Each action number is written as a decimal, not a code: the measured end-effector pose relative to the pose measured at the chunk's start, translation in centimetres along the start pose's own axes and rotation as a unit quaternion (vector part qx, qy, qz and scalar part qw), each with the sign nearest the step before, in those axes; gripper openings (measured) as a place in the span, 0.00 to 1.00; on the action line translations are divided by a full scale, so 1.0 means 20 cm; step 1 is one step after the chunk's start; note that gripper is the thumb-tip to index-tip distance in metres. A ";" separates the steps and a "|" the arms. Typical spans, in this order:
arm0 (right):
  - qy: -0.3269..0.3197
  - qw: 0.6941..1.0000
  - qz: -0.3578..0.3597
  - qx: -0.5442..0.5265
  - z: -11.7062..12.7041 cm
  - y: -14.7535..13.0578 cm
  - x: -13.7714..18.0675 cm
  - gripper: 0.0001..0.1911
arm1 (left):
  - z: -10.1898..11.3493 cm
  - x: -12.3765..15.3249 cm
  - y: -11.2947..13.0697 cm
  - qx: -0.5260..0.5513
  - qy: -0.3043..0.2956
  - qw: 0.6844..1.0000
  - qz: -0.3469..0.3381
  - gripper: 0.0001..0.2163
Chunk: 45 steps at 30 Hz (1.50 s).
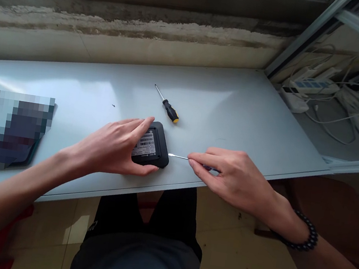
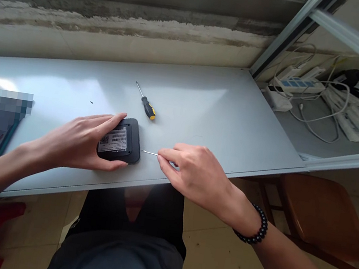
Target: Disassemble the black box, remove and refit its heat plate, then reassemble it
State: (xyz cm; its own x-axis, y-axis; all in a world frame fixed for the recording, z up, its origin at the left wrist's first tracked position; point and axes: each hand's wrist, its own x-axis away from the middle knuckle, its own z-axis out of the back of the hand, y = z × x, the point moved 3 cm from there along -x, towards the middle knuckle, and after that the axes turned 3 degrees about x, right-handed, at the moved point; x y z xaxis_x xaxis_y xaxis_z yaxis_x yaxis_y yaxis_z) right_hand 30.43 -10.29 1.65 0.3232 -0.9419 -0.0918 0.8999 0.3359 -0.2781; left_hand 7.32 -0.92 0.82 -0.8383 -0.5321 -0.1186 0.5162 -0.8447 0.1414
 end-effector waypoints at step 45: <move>0.049 0.995 0.018 0.082 -0.12 -0.06 -0.12 0.26 | -0.02 0.02 0.04 0.029 0.070 0.991 -0.107 0.33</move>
State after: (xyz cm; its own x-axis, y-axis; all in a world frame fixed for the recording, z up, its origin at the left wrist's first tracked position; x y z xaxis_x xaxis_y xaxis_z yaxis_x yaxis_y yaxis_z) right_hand 27.90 -8.39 -0.09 0.3338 -0.9226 -0.1931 0.9265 0.3589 -0.1130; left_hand 7.54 -1.84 0.59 -0.8930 -0.3470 -0.2867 0.3142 -0.9366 0.1549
